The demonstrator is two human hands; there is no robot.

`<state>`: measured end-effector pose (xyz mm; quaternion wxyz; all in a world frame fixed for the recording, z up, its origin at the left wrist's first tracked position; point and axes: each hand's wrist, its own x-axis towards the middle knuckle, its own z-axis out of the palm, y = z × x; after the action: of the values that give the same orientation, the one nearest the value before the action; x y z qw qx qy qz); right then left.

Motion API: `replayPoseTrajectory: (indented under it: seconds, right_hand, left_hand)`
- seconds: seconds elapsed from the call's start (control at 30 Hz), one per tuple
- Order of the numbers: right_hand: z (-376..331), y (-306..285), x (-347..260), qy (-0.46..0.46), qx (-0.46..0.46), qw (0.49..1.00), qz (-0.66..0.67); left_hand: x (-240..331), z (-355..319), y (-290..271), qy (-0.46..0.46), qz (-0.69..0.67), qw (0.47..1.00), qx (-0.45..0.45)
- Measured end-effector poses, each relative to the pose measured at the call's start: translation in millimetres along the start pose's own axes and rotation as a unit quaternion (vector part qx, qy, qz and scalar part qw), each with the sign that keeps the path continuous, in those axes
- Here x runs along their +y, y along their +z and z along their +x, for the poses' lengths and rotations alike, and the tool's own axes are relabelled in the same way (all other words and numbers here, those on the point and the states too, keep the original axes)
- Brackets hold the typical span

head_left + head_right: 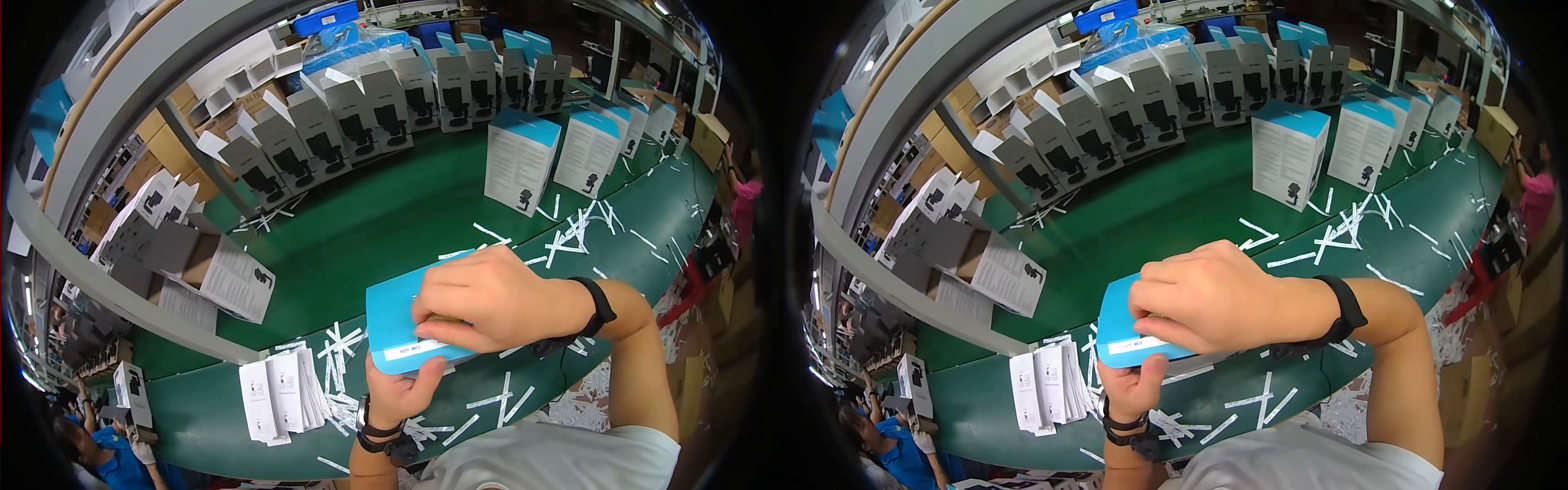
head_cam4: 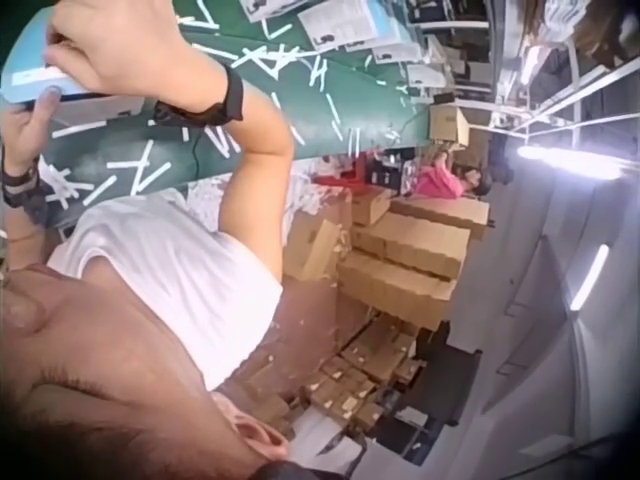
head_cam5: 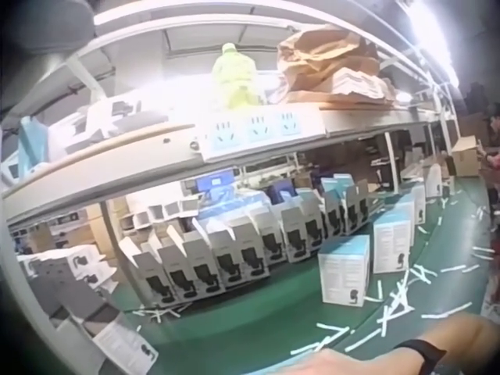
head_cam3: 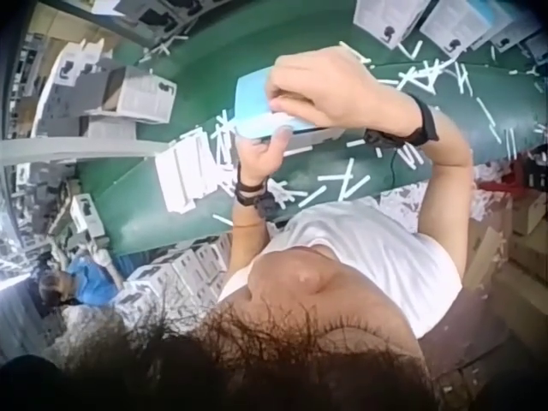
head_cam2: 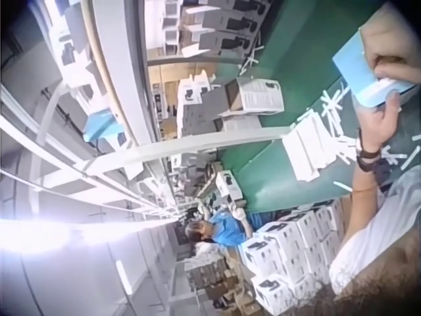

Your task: The person packages items by hand, placing a manual into a box, closing the lid, and applying a sticker to seal it. This process is repeated for several boxes before each finished package is set aside.

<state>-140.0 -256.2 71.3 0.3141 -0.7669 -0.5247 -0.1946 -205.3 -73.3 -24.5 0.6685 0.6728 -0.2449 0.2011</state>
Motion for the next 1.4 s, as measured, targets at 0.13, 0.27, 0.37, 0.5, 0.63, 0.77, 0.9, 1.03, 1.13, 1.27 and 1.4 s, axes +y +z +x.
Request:
replayPoseTrajectory:
  seconds: [0.13, 0.27, 0.37, 0.5, 0.63, 0.77, 0.9, 1.03, 1.13, 1.27, 1.4]
  right_hand:
    - [-1, -1, -2, 0.015, -0.008, 1.0, -0.002]
    - [-2, 1, 1, -0.007, -0.029, 0.997, 0.071]
    - [0, 0, 4, -0.017, -0.048, 0.987, 0.154]
    - [-18, -14, 16, 0.045, 0.031, 0.92, 0.389]
    - [-77, -60, 65, 0.142, 0.322, 0.775, 0.525]
    - [-126, -69, 96, 0.317, 0.175, 0.914, -0.183]
    - [-105, -26, 30, 0.068, 0.161, 0.983, 0.051]
    - [-88, 28, 15, 0.071, 0.215, 0.963, 0.146]
    - [-93, 37, 17, 0.052, 0.243, 0.963, 0.1]
    - [-105, 31, 19, 0.055, 0.225, 0.973, 0.025]
    - [-123, 36, 29, 0.047, 0.192, 0.975, 0.104]
  left_hand:
    - [0, 0, -1, 0.006, 0.007, 1.0, 0.0]
    - [-1, -2, -7, 0.008, 0.025, 0.999, -0.033]
    - [2, 0, -6, -0.001, 0.009, 0.999, -0.031]
    - [-2, -6, -9, -0.03, 0.031, 0.999, -0.024]
    - [-6, -4, 11, 0.022, -0.038, 0.986, 0.163]
    - [-5, 17, 21, 0.119, -0.036, 0.971, 0.203]
    - [-11, 7, -10, 0.109, 0.12, 0.986, 0.035]
    - [-16, 3, -12, 0.125, 0.138, 0.981, 0.055]
    - [-21, -7, -13, 0.092, 0.125, 0.985, 0.077]
    - [-17, -7, -11, 0.087, 0.147, 0.984, 0.044]
    - [-22, -13, -21, 0.141, 0.211, 0.967, -0.032]
